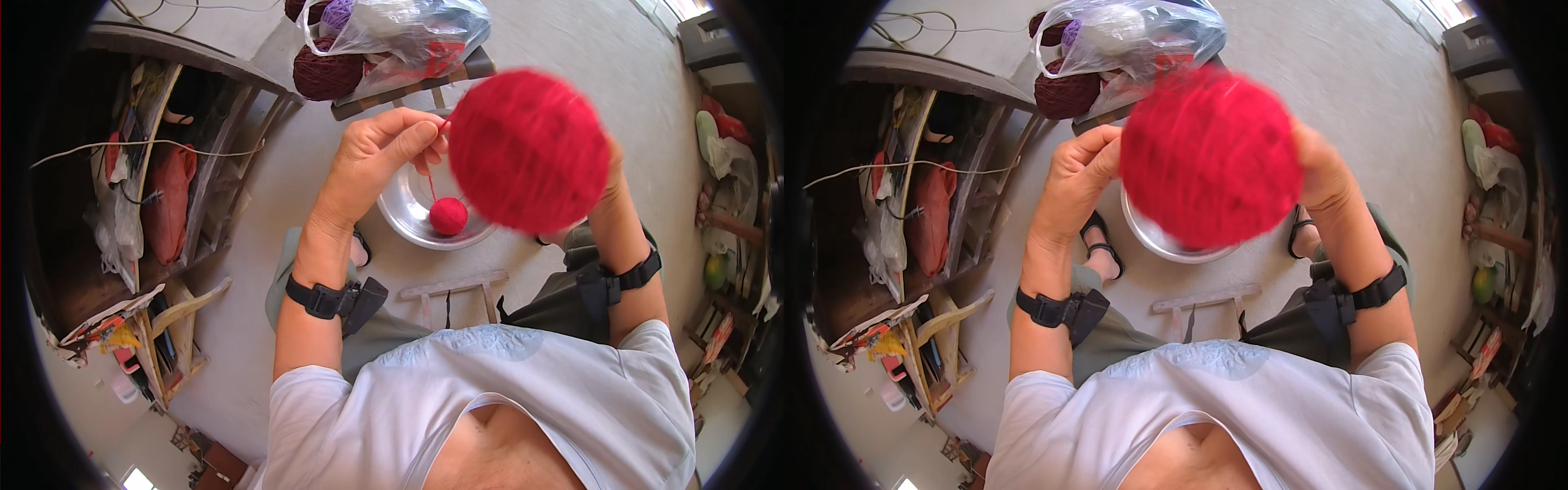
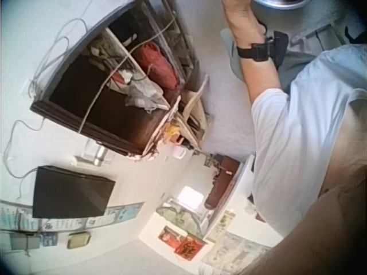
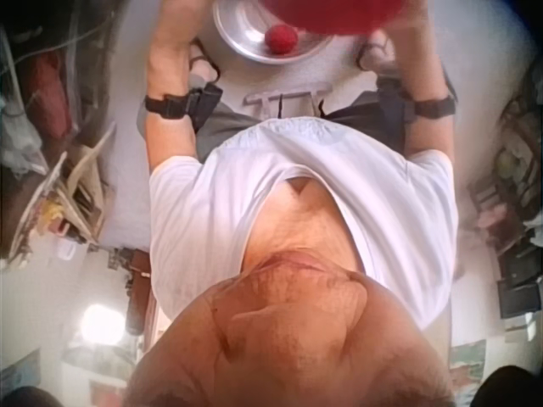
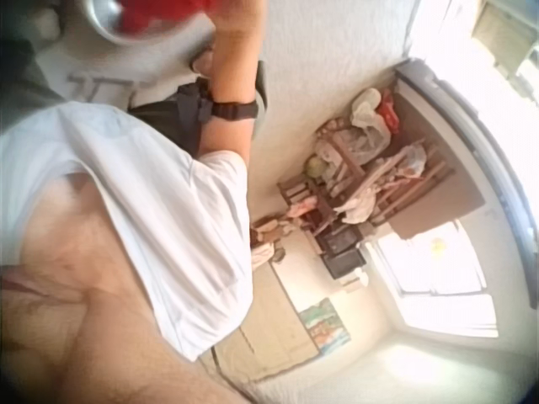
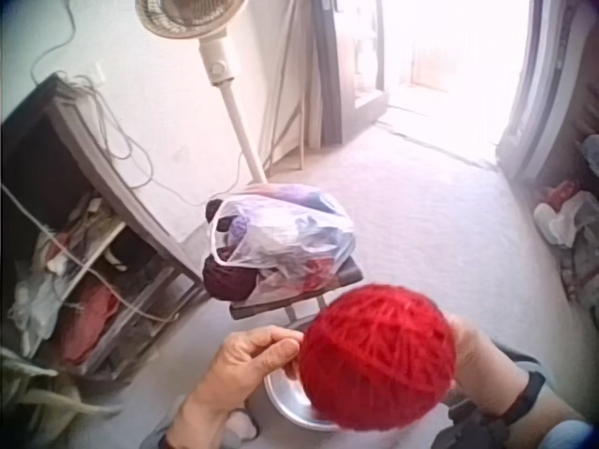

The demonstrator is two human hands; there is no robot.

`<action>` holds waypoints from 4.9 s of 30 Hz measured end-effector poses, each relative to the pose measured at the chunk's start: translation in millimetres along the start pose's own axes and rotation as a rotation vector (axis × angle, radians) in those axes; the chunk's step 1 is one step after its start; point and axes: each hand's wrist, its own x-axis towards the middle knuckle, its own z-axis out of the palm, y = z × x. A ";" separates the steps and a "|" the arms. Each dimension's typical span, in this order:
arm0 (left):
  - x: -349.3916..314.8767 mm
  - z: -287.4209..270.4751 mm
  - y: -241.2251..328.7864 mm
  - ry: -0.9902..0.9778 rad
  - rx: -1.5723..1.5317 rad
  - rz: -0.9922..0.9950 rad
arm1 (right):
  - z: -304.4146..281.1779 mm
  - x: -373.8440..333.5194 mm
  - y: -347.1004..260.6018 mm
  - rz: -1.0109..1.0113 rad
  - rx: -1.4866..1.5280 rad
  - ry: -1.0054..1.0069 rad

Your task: The person winds red yarn into a ball by hand, pulling the thread from a smaller ball in a metal bowl and rotating the main ball to take up the slack.

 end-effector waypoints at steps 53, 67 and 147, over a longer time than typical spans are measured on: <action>-5.1 7.6 12.6 -0.226 0.112 -0.164 | 30.7 21.9 1.2 -0.074 -0.931 0.317; -0.7 0.9 -1.8 0.052 0.036 -0.016 | 12.9 4.0 -6.6 0.099 0.014 -0.112; -1.3 -6.8 5.4 0.065 0.104 0.039 | 31.0 14.1 -4.4 0.179 -0.363 -0.243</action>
